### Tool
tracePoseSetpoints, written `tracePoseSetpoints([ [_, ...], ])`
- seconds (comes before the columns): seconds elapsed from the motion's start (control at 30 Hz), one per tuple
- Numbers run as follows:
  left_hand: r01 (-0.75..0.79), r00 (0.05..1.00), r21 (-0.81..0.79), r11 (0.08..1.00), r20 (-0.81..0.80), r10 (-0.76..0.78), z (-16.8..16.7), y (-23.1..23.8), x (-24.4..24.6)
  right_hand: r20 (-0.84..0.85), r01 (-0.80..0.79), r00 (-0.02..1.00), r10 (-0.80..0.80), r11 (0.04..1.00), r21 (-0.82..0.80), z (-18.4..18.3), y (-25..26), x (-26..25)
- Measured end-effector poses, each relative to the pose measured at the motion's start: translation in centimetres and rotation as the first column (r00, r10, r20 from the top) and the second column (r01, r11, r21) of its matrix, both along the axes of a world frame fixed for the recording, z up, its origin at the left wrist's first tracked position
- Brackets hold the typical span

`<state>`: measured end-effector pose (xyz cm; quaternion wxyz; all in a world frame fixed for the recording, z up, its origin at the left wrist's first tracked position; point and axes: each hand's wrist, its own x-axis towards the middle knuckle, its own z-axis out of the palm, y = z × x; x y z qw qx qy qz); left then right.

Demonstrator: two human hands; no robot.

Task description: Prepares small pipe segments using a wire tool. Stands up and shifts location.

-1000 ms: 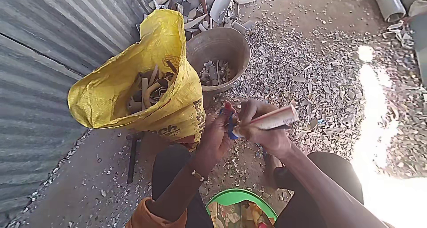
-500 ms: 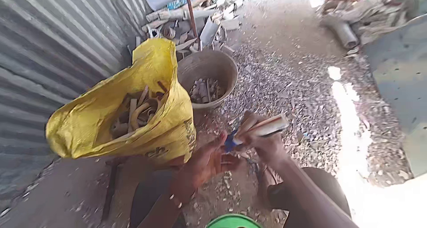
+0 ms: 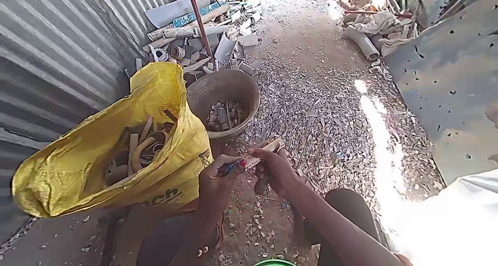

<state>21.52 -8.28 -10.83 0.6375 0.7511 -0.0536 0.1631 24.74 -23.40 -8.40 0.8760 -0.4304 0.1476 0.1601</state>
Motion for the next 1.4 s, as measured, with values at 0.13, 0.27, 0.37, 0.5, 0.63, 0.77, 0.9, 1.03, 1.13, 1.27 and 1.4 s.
tracePoseSetpoints([
  [0.13, -0.004, 0.989, -0.176, 0.984, -0.143, -0.021, 1.5, -0.9, -0.7, 0.189, 0.018, 0.982, -0.022, 1.000, 0.026, 0.2, 0.3, -0.4],
  [0.27, -0.102, 0.952, -0.399, 0.911, -0.306, -0.028, 3.0, -0.4, -0.3, 0.565, 0.007, 0.825, 0.033, 0.998, -0.067, 0.2, 1.1, -1.3],
  [0.37, -0.120, 0.914, -0.595, 0.795, -0.378, -0.145, 2.6, 0.1, 0.2, 0.925, 0.210, 0.354, 0.136, 0.952, -0.221, -0.5, 1.8, -2.1],
  [0.5, -0.064, 0.851, -0.739, 0.670, -0.392, -0.351, 2.6, 0.2, -0.5, 0.979, 0.334, 0.102, 0.177, 0.921, -0.201, -0.1, 2.0, -2.8],
  [0.63, -0.041, 0.759, -0.761, 0.647, -0.445, -0.475, 2.1, 0.7, 0.1, 0.964, 0.235, 0.154, 0.215, 0.940, -0.247, 0.1, 0.1, -1.6],
  [0.77, 0.067, 0.678, -0.809, 0.584, -0.393, -0.622, 2.5, 1.8, 0.2, 0.926, 0.166, 0.317, 0.205, 0.949, -0.267, -0.4, -1.6, -0.5],
  [0.9, 0.279, 0.614, -0.871, 0.404, -0.161, -0.772, 1.8, 2.6, 0.0, 0.905, 0.125, 0.377, 0.196, 0.958, -0.259, -0.6, -3.1, 0.2],
  [1.03, 0.472, 0.519, -0.844, 0.254, 0.033, -0.854, 0.8, 2.6, 0.1, 0.880, 0.029, 0.442, 0.174, 0.978, -0.207, -0.5, -3.6, 0.1],
  [1.13, 0.640, 0.437, -0.733, 0.231, 0.099, -0.894, 0.1, 3.0, 0.1, 0.877, -0.034, 0.445, 0.181, 0.982, -0.185, -0.2, -4.0, 0.1],
  [1.27, 0.402, 0.697, -0.660, 0.635, -0.228, -0.679, 1.8, 1.9, -1.2, 0.854, -0.050, 0.469, 0.225, 0.972, -0.228, -0.5, -3.4, 0.2],
  [1.4, 0.198, 0.932, -0.395, 0.897, -0.207, -0.296, 1.2, 0.4, -0.6, 0.466, -0.072, 0.872, 0.151, 0.981, -0.181, 0.6, -2.2, -0.5],
])
